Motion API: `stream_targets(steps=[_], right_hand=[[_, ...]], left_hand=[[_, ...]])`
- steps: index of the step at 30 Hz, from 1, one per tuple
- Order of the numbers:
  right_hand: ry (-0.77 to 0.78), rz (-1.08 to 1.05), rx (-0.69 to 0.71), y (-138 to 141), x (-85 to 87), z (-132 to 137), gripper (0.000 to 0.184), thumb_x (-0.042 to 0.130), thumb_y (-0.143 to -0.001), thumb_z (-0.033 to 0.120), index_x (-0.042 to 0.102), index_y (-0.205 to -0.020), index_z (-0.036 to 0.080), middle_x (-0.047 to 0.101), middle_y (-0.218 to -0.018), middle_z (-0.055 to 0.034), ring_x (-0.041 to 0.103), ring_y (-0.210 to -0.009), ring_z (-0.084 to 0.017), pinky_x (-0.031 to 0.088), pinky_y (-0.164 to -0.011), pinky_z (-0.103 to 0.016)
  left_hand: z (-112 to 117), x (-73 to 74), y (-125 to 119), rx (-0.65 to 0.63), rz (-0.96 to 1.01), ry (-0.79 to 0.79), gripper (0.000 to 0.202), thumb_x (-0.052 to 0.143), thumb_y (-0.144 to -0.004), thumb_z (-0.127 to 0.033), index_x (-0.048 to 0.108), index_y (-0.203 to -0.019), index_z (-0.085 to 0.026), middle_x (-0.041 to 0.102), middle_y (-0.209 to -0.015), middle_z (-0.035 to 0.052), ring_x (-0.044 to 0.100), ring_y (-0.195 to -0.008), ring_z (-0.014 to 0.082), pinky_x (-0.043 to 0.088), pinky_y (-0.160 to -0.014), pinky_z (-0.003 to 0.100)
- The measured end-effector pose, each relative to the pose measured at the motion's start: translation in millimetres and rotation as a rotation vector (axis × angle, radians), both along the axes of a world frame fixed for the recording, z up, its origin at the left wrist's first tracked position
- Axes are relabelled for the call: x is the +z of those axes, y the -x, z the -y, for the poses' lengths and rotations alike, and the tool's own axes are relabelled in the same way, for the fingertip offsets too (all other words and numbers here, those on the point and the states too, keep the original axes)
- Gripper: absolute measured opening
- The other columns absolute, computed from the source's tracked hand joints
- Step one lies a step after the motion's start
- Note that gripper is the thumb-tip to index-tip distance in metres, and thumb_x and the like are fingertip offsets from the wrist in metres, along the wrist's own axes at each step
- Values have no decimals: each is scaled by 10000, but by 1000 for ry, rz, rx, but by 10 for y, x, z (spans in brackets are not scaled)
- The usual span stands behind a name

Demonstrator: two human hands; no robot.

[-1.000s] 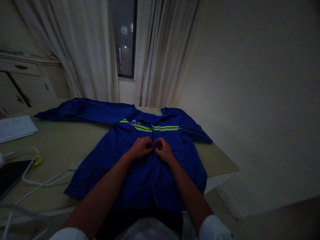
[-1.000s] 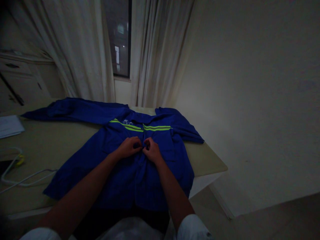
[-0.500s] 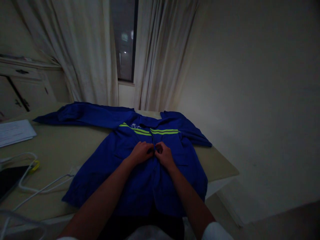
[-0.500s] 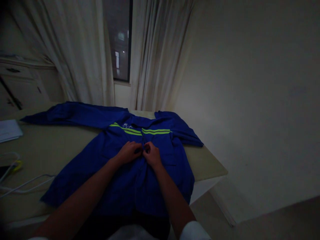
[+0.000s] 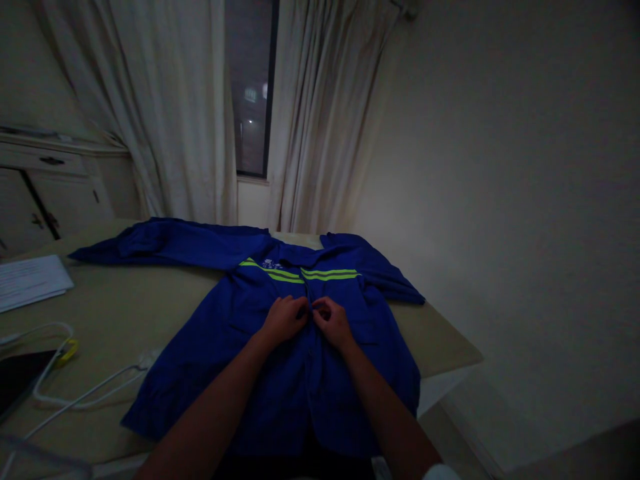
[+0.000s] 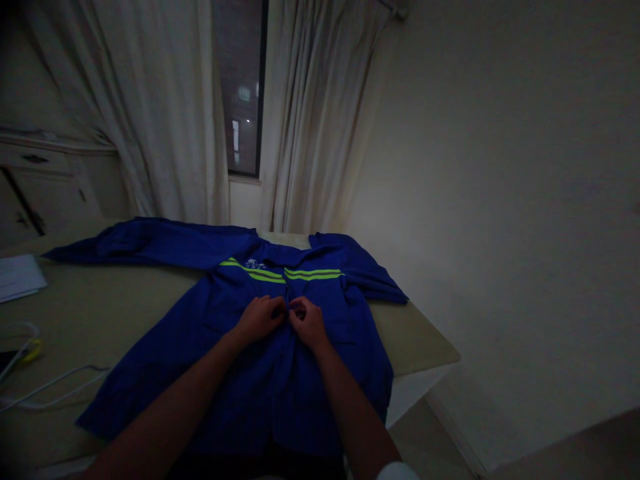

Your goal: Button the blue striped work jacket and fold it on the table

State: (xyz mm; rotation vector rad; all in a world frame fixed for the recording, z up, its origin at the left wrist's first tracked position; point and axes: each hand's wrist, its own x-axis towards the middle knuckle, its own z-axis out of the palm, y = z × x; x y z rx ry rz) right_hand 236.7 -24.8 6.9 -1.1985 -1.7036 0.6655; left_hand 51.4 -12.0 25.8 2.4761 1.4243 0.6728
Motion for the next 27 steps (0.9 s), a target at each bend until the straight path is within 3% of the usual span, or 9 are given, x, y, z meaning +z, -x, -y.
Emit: stream_targets(steps=[3,6,9,13,21,27], right_hand=[[30,-86,-21,-25,-41,-61,189,624,-835,354,688,-946,215,715,-753,-15,617,-601,-158,433,-540,-254],[179,-244,8,-86,-99,-167,301,667,-796,420,668,-1015,213,672,-680,10,515,-486,-130,335,-455,-233],[239,-332,79,-135,-124,-237,412,782,-702,414,664,-1042,214,696,-753,-3,572,-555,-139,375,-495,-227],[149,-298,109,-128,-105,-221,371,814,-693,370,693,-1004,208,736,-919,-55,665,-769,-189,469,-635,-266],[51,-136,16,-83,-104,-131,259,722,-752,257,682,-1003,206,749,-937,-44,628,-711,-170,461,-650,-283],[39,-136,31,-74,-107,-127,226,708,-785,239,670,-1005,206,745,-952,-44,682,-831,-196,507,-756,-312]], left_hand=[[-3,-9,-20,29,85,3,125,623,-875,-248,701,-971,-257,745,-902,35,633,-925,265,395,-790,347],[-15,-20,-40,42,158,-9,100,637,-872,-257,705,-946,-260,752,-898,20,626,-936,254,392,-814,345],[-46,-49,-45,43,243,10,94,638,-865,-257,702,-934,-249,760,-922,11,629,-936,238,398,-831,342],[-100,-103,-21,1,303,46,93,640,-845,-230,702,-914,-235,765,-923,7,639,-916,222,412,-840,333],[-179,-151,62,-142,430,148,90,645,-846,-213,712,-906,-207,775,-942,42,690,-909,213,466,-805,300],[-203,-179,78,-206,466,157,94,624,-822,-197,693,-885,-203,757,-919,36,682,-893,200,479,-811,290]])
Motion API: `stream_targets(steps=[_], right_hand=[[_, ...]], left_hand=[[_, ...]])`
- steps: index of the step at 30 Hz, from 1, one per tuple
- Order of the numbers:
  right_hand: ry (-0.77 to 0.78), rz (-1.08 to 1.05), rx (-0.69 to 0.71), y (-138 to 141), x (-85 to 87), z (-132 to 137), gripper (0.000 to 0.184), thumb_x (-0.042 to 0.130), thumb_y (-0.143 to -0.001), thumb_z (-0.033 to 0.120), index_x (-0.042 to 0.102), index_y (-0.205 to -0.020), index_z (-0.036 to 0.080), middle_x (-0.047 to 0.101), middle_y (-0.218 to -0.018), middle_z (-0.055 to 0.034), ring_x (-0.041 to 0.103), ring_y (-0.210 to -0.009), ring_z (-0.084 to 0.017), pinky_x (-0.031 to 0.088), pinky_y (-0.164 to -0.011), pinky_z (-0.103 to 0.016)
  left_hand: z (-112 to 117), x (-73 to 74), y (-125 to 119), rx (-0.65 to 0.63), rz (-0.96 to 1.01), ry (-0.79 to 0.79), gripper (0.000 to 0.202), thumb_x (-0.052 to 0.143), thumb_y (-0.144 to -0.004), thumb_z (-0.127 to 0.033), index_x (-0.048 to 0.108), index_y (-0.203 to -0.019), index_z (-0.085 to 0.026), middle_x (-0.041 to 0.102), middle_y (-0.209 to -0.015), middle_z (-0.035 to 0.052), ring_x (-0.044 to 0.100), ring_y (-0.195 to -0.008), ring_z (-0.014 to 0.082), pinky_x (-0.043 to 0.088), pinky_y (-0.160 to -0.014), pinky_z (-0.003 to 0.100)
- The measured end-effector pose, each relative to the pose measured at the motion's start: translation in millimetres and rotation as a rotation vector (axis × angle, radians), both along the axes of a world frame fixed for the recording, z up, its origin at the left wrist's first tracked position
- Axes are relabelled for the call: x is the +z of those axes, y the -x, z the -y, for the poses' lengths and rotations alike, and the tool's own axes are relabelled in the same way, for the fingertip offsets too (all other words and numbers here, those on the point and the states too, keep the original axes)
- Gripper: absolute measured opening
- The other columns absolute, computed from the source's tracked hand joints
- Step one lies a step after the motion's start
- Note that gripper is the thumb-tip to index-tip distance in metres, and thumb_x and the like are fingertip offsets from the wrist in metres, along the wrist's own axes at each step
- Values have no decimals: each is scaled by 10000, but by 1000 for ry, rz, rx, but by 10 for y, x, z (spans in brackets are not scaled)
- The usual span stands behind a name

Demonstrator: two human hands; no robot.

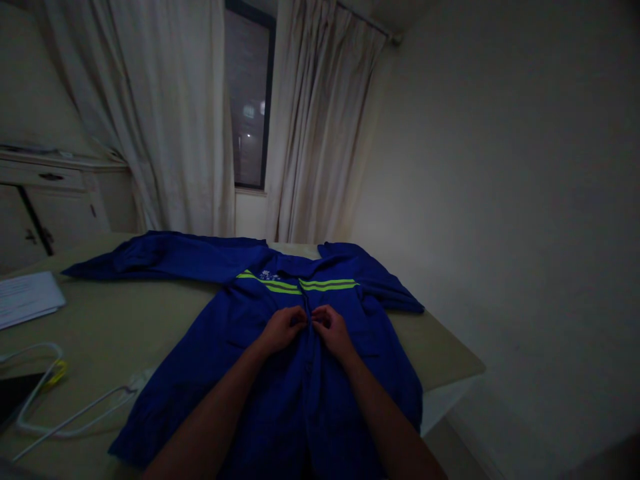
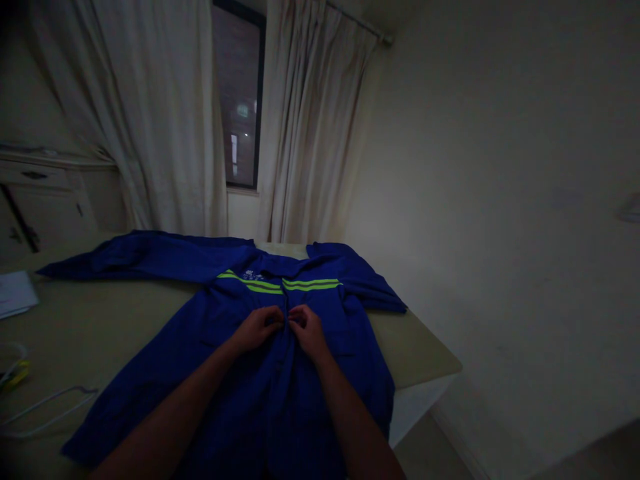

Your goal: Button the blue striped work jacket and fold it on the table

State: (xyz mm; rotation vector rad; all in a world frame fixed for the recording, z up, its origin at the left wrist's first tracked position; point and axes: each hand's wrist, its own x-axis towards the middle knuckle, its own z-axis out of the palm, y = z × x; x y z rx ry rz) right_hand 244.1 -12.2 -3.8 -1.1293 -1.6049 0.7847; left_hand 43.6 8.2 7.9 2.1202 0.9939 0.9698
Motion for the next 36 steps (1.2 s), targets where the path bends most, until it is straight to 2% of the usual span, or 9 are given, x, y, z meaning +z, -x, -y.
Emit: stream_targets(steps=[5,12,18,22,26,29,36], right_hand=[[-25,-4,23,7,-7,-4,187,702,-830,305,678,-990,211,745,-971,-52,693,-891,-212,517,-819,-340],[-14,2,-4,16,32,10,272,737,-773,310,662,-1011,202,735,-914,-33,590,-662,-146,433,-608,-260],[-49,45,-12,25,71,45,227,709,-772,300,676,-975,203,725,-891,-23,570,-651,-139,419,-603,-251],[-62,96,-38,34,83,76,189,697,-799,324,684,-948,210,729,-871,-19,567,-633,-142,422,-598,-260],[-109,161,-71,62,111,122,161,667,-825,322,686,-951,224,727,-845,-12,561,-618,-147,427,-594,-271],[-153,195,-74,77,113,140,138,650,-848,315,683,-951,229,716,-829,-7,556,-621,-147,424,-604,-277],[-173,184,-57,82,113,138,146,649,-840,281,660,-977,230,731,-892,-11,541,-618,-142,428,-606,-277]], left_hand=[[38,17,-31,37,-7,10,86,625,-817,-191,700,-854,-207,760,-877,29,688,-854,201,480,-794,293],[66,70,-59,143,-1,24,98,644,-807,-217,726,-855,-192,771,-883,44,703,-850,208,487,-771,291],[67,79,-47,66,45,83,124,646,-803,-231,740,-868,-182,786,-899,54,715,-853,210,504,-787,296],[72,74,-70,109,73,93,127,656,-781,-233,739,-861,-179,780,-873,53,711,-827,210,506,-773,302],[26,16,-90,97,200,186,234,699,-806,-400,728,-849,-171,769,-843,58,708,-805,215,510,-733,303],[-39,-49,-83,62,286,261,323,774,-737,-471,713,-836,-169,765,-843,59,704,-803,214,516,-745,312],[-113,-106,-24,11,357,427,393,839,-642,-442,687,-874,-163,750,-816,46,686,-763,190,495,-697,291]])
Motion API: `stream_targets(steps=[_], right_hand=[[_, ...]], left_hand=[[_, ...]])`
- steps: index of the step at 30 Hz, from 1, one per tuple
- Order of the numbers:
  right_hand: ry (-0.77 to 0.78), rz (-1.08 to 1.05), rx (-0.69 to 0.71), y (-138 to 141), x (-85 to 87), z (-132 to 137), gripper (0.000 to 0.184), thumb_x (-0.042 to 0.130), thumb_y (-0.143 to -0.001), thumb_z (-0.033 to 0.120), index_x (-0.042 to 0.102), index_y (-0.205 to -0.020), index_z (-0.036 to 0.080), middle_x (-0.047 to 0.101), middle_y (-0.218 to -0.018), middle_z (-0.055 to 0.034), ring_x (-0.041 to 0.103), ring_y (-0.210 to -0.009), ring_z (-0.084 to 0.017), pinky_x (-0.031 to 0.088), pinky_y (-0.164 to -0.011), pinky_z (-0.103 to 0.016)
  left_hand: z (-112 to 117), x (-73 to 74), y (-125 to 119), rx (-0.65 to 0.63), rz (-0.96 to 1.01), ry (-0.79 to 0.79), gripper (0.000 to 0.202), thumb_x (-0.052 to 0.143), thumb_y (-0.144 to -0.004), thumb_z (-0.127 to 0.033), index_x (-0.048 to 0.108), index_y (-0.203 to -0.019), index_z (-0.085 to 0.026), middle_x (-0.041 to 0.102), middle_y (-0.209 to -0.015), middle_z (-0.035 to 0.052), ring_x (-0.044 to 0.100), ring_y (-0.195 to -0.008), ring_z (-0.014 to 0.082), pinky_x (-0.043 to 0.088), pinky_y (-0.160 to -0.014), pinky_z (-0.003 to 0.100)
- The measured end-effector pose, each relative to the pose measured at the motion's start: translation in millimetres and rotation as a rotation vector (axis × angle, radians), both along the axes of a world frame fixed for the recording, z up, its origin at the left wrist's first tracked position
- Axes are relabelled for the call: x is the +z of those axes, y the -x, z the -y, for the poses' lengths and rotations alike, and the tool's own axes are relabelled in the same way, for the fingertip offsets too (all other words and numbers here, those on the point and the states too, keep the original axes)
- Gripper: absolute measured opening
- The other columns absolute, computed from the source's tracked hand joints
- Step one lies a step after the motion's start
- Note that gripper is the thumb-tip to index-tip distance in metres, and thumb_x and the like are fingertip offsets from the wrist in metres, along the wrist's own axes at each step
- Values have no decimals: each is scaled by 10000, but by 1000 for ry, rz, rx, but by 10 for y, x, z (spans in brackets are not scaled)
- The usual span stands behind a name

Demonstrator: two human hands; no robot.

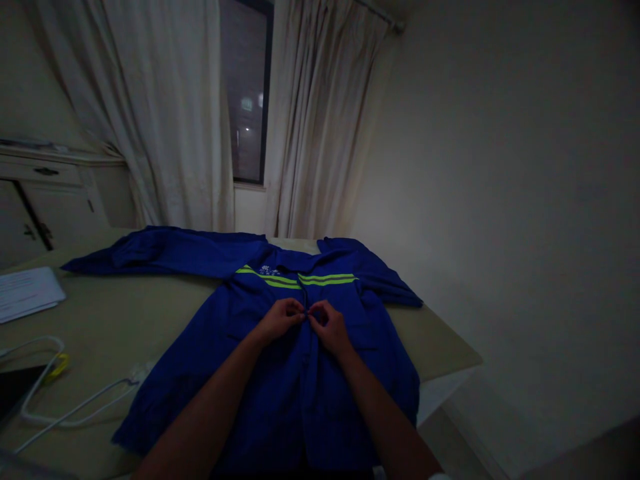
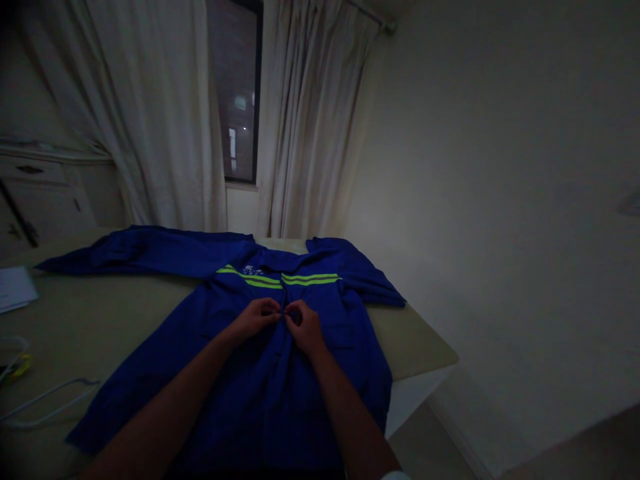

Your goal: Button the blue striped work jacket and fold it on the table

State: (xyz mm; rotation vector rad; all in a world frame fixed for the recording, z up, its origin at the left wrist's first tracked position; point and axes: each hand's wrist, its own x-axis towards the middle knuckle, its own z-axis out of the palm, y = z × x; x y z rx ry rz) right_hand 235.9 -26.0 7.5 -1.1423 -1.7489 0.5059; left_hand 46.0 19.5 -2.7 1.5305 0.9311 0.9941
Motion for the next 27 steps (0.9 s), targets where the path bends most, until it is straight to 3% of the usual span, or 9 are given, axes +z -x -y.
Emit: stream_targets(steps=[10,20,24,27], right_hand=[[28,-54,48,-3,33,10,217,679,-809,267,638,-1018,226,747,-952,-20,556,-648,-142,446,-633,-270],[12,7,33,-12,7,13,213,688,-815,259,650,-1024,235,726,-931,-3,542,-636,-140,437,-630,-268],[44,-22,64,-11,11,4,320,737,-781,276,631,-1079,230,729,-1006,-19,582,-699,-149,466,-666,-274],[42,-18,50,-7,26,14,286,740,-780,282,644,-1044,227,726,-967,-19,600,-730,-160,474,-686,-281]], left_hand=[[35,28,28,-49,70,56,400,809,-645,-338,584,-935,-182,679,-669,-35,589,-581,116,400,-585,228],[25,54,3,-14,11,-80,283,743,-646,-235,576,-870,-189,678,-784,-12,640,-718,144,438,-639,238],[-8,32,30,-39,28,-53,243,696,-715,-296,586,-899,-182,660,-744,-17,589,-647,126,388,-595,229],[-19,34,50,-83,35,-37,234,682,-721,-276,592,-913,-179,657,-734,-22,583,-636,121,386,-600,229]])
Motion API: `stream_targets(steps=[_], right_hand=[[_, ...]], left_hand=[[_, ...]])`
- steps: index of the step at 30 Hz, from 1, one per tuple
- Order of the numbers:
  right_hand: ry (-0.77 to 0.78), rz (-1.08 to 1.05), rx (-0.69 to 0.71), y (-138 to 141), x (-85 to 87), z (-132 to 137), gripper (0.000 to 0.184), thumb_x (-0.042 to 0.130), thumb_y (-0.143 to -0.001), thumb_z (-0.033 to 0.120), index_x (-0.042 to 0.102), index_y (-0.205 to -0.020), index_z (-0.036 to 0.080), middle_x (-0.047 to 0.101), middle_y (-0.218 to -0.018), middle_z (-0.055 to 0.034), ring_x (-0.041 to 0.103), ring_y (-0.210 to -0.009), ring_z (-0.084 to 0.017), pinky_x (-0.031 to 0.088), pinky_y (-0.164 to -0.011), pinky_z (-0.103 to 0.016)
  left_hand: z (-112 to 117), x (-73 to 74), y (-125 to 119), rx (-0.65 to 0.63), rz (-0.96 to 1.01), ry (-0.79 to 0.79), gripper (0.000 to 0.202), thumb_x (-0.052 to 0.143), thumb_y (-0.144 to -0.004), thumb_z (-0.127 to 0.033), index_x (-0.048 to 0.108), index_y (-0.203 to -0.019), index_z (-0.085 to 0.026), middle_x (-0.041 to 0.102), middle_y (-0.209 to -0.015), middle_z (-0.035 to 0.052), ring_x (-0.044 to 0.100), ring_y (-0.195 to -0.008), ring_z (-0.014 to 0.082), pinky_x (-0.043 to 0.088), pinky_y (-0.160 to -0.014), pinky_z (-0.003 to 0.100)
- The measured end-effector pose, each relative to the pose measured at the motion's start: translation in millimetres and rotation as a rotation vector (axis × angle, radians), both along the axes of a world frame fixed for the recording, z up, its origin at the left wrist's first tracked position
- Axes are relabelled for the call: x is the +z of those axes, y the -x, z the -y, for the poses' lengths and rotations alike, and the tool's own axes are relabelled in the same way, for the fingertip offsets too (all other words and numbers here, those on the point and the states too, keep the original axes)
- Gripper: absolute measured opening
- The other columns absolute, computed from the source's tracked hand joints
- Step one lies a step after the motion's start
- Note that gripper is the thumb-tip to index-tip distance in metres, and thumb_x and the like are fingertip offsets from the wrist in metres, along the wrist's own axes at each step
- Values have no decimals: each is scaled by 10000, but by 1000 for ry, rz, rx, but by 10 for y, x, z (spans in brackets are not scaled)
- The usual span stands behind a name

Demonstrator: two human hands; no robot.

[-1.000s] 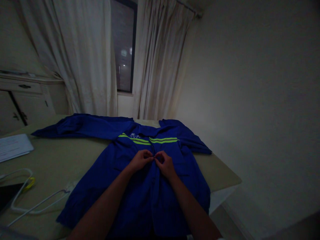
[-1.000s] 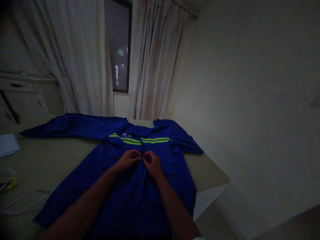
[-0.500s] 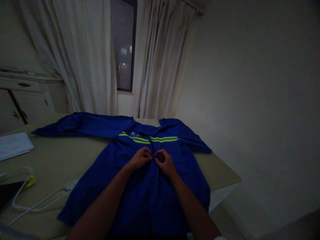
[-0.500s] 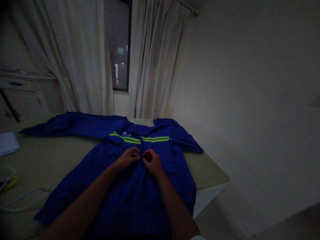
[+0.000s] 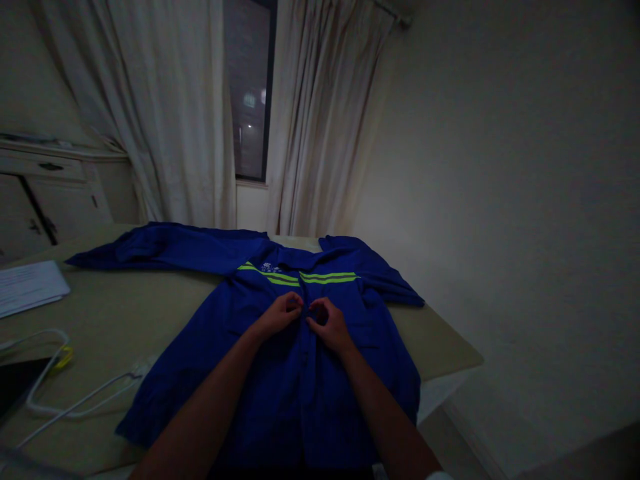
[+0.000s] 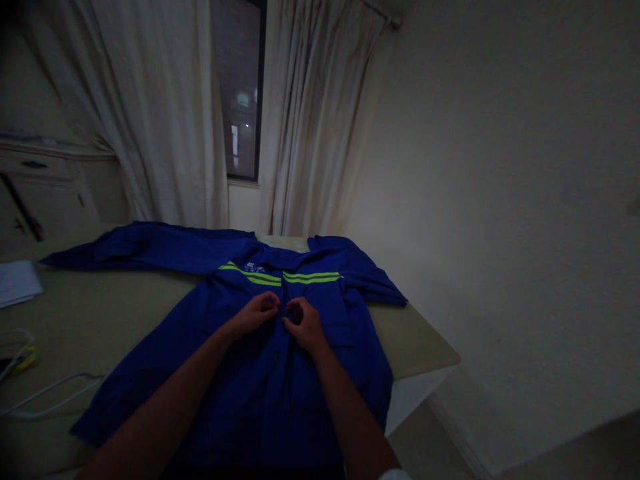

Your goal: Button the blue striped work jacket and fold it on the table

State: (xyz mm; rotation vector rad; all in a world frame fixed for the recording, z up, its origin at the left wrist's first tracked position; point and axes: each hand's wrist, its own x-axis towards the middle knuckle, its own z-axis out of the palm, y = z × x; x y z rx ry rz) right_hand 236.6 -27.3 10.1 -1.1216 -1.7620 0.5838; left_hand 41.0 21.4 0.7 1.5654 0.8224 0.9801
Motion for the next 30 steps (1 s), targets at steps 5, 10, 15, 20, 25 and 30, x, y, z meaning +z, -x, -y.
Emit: stream_targets(steps=[5,10,15,20,25,30], right_hand=[[-30,22,-37,1,24,24,178,710,-817,288,667,-977,224,697,-836,-3,601,-711,-163,471,-691,-285],[-53,11,-24,-12,-19,-11,146,680,-838,288,653,-964,219,703,-857,-5,603,-701,-155,469,-674,-274],[-47,-34,-26,-17,-57,-45,168,670,-830,282,643,-980,212,712,-863,-9,616,-695,-158,477,-663,-274],[-46,-60,-55,-12,-53,-51,172,675,-805,268,634,-963,213,711,-850,-6,586,-650,-148,454,-633,-271],[-41,-78,-67,-10,-45,-57,166,669,-796,275,623,-943,212,690,-814,0,539,-615,-139,420,-592,-262],[-35,-57,-32,-34,-62,-74,154,681,-801,284,639,-930,211,694,-821,-3,543,-628,-140,419,-596,-260]], left_hand=[[36,33,-3,12,-7,-118,216,697,-694,-205,591,-882,-180,690,-842,4,636,-759,144,441,-685,246],[95,70,0,2,-145,-263,191,653,-742,-171,601,-925,-175,653,-828,-19,520,-649,106,387,-616,232],[120,87,23,-49,-213,-305,325,623,-675,-74,587,-976,-187,652,-881,-29,525,-677,110,395,-627,225],[129,103,32,-109,-245,-316,416,612,-644,-29,570,-1017,-209,690,-964,-7,640,-841,161,461,-727,244],[150,122,13,-2,-286,-379,335,615,-744,-98,540,-1044,-228,698,-889,-14,651,-758,166,450,-692,265],[170,127,-12,91,-267,-380,234,634,-763,-155,551,-970,-228,708,-892,1,649,-755,170,444,-703,276]])
